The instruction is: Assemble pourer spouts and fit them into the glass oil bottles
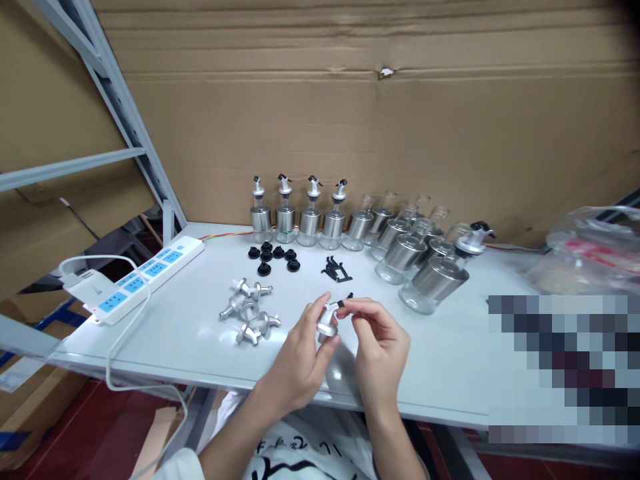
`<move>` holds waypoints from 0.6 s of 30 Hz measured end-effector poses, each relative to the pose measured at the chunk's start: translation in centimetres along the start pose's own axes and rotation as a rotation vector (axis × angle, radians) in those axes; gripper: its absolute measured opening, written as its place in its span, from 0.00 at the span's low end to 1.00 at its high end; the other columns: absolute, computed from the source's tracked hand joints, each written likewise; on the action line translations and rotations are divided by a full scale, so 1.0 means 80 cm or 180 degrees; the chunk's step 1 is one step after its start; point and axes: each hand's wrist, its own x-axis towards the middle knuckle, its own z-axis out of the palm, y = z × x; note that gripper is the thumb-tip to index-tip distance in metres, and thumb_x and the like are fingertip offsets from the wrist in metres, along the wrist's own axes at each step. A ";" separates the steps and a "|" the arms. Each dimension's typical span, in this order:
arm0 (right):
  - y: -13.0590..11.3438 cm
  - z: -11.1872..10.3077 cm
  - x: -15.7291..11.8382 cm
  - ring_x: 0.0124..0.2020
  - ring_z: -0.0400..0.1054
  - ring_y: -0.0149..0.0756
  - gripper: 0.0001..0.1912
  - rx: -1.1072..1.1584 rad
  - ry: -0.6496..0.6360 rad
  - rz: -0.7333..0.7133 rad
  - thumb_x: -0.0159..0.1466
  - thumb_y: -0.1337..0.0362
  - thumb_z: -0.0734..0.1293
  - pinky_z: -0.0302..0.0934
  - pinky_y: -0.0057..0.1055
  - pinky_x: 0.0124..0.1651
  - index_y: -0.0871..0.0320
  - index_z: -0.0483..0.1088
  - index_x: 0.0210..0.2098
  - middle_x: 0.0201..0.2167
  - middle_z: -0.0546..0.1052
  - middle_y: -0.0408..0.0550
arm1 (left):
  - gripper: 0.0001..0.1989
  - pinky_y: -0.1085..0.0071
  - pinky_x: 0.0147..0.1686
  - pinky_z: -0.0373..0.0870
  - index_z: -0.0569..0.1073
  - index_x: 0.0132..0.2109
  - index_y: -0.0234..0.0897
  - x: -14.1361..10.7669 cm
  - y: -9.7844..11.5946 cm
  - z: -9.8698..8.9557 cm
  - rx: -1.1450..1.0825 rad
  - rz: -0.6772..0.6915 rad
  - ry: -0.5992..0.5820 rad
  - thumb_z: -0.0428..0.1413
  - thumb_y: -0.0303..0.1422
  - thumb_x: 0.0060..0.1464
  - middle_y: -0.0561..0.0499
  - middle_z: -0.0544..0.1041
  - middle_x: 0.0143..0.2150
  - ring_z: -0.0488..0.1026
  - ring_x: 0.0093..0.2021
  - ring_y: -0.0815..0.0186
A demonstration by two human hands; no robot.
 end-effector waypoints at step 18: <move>0.000 0.000 -0.001 0.25 0.72 0.28 0.07 0.0070 -0.0026 0.0064 0.60 0.71 0.64 0.66 0.23 0.31 0.57 0.74 0.30 0.22 0.77 0.38 | 0.23 0.60 0.61 0.65 0.56 0.64 0.35 0.002 0.007 -0.002 -0.0374 -0.0621 -0.0287 0.46 0.33 0.65 0.40 0.68 0.61 0.67 0.61 0.58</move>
